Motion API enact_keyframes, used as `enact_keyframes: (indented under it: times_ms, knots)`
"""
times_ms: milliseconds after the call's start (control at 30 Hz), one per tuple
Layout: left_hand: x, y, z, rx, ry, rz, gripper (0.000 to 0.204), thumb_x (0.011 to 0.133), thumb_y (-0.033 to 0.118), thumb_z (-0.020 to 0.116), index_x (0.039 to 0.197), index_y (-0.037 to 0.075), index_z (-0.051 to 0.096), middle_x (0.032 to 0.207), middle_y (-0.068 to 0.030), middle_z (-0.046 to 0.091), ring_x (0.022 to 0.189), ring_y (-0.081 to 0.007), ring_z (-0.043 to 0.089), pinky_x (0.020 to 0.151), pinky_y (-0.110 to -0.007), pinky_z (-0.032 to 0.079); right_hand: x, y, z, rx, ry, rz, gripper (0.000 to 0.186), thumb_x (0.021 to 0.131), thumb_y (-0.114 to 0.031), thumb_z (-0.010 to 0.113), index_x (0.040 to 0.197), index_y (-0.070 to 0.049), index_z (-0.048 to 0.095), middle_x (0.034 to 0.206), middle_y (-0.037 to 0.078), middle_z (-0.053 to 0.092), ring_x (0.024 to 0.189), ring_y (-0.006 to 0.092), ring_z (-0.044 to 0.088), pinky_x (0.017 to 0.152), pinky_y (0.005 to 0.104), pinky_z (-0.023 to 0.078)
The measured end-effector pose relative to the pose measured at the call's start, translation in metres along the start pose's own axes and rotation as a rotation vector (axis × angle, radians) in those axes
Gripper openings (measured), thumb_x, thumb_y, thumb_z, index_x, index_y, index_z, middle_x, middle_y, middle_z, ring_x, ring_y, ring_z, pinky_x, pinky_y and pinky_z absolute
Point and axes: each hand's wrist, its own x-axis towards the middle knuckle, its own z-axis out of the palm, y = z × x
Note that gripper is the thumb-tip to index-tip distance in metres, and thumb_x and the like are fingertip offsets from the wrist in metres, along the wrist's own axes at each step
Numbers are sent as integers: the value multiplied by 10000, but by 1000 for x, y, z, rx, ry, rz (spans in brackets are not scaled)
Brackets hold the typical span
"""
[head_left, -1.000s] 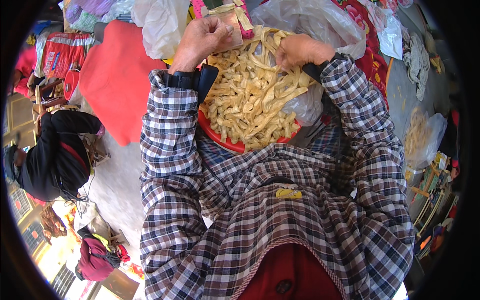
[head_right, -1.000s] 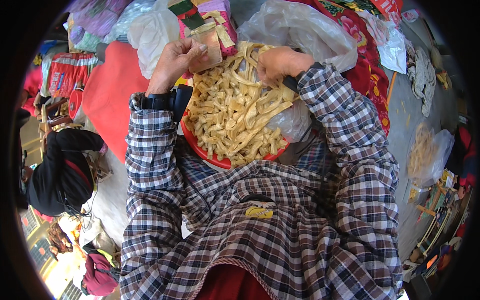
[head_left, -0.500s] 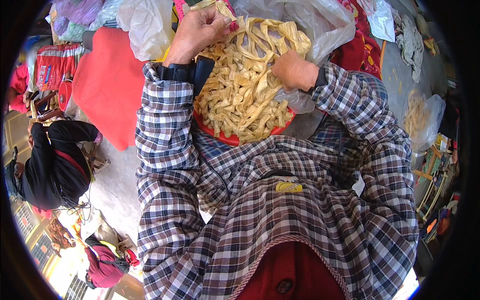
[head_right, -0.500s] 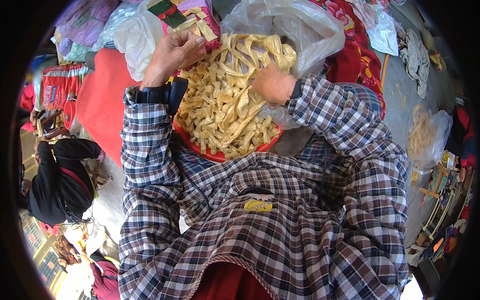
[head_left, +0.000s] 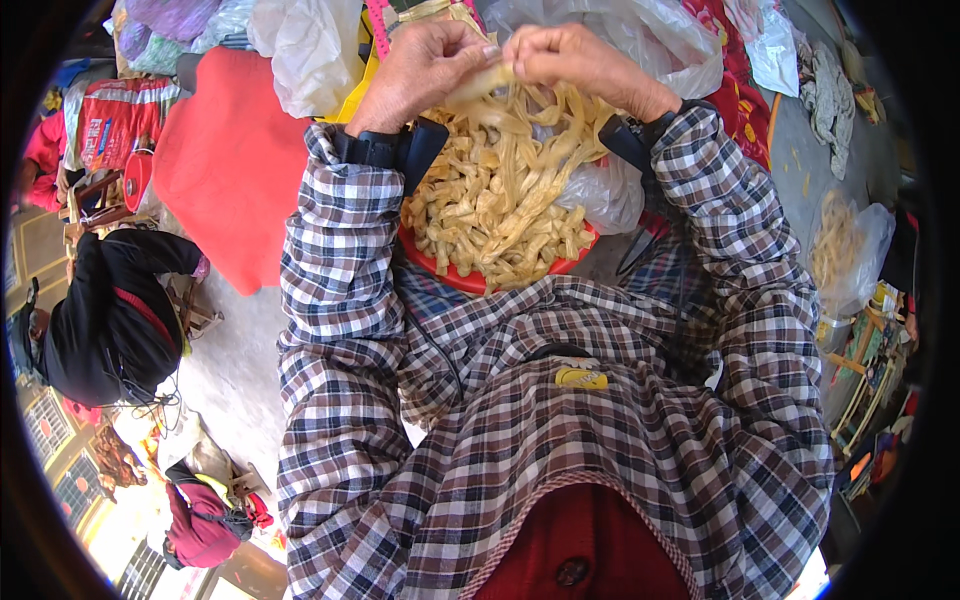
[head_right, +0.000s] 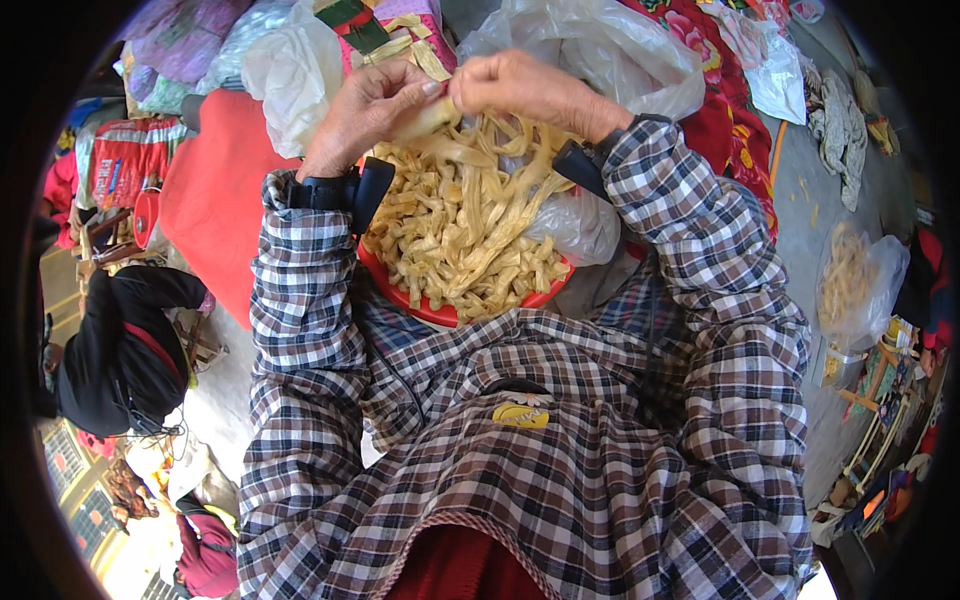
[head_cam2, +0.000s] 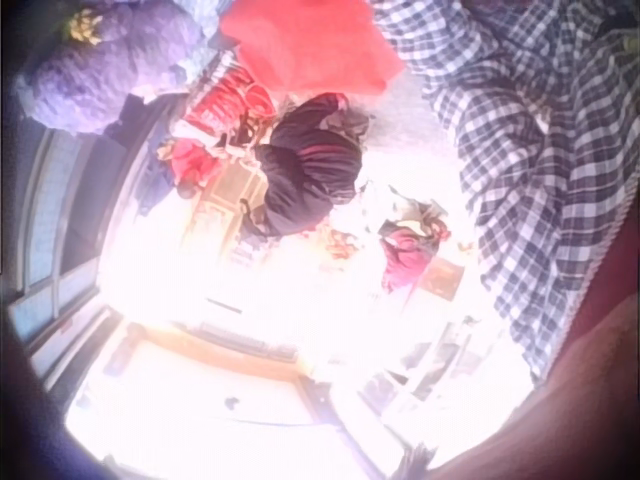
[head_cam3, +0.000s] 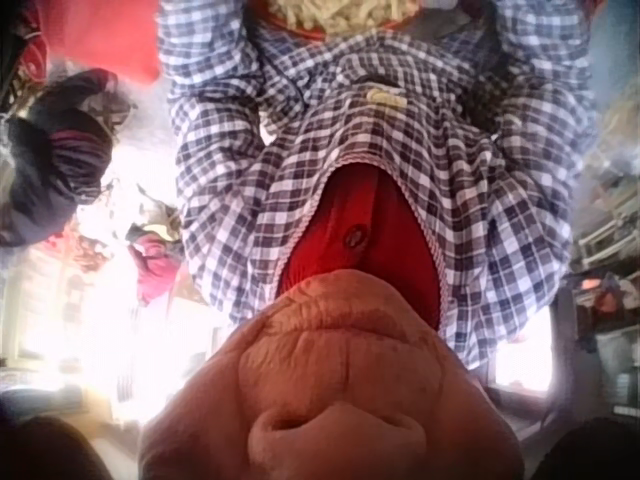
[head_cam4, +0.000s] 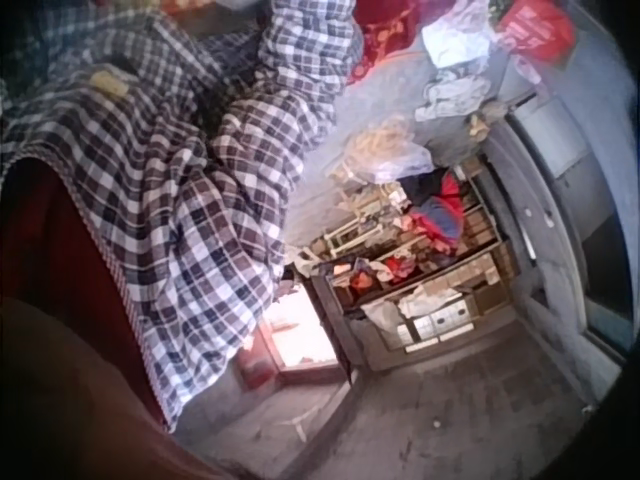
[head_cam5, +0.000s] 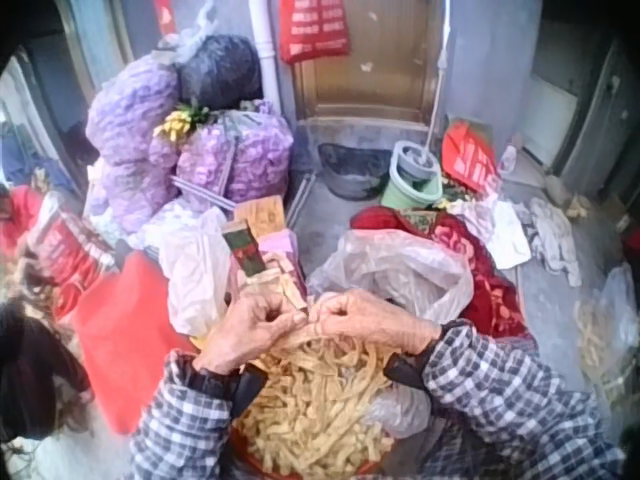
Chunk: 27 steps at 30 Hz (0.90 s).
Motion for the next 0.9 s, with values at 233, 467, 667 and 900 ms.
enact_keyframes:
  times_ms: [233,467,667,900]
  knots:
    - [-8,11,5,-145,63,92,171,867,212,721,820,49,706,731,38,633,694,-26,525,641,-203,460,13,-22,11,595,204,-155,283,965,-300,548,970,-24,609,1026,54,627,963,127,612,867,285,508]
    - [-12,13,-8,-176,364,203,292,821,144,753,1084,45,673,790,-10,631,690,-60,559,612,-226,490,26,-14,13,516,177,134,239,987,-262,530,918,-34,508,693,-17,507,561,41,523,514,216,522]
    - [-18,11,-4,-146,293,202,149,869,29,648,1011,-3,680,798,-34,665,755,-71,602,675,-237,499,26,-17,21,603,-68,213,230,988,-237,514,1017,-10,537,770,-22,525,587,36,493,518,194,506]
    - [-19,4,-17,-177,668,170,27,883,0,610,881,-21,628,721,-19,626,663,-50,536,626,-226,468,25,-35,-1,618,-136,161,323,982,-351,536,826,-68,546,564,-86,434,457,11,419,481,210,471]
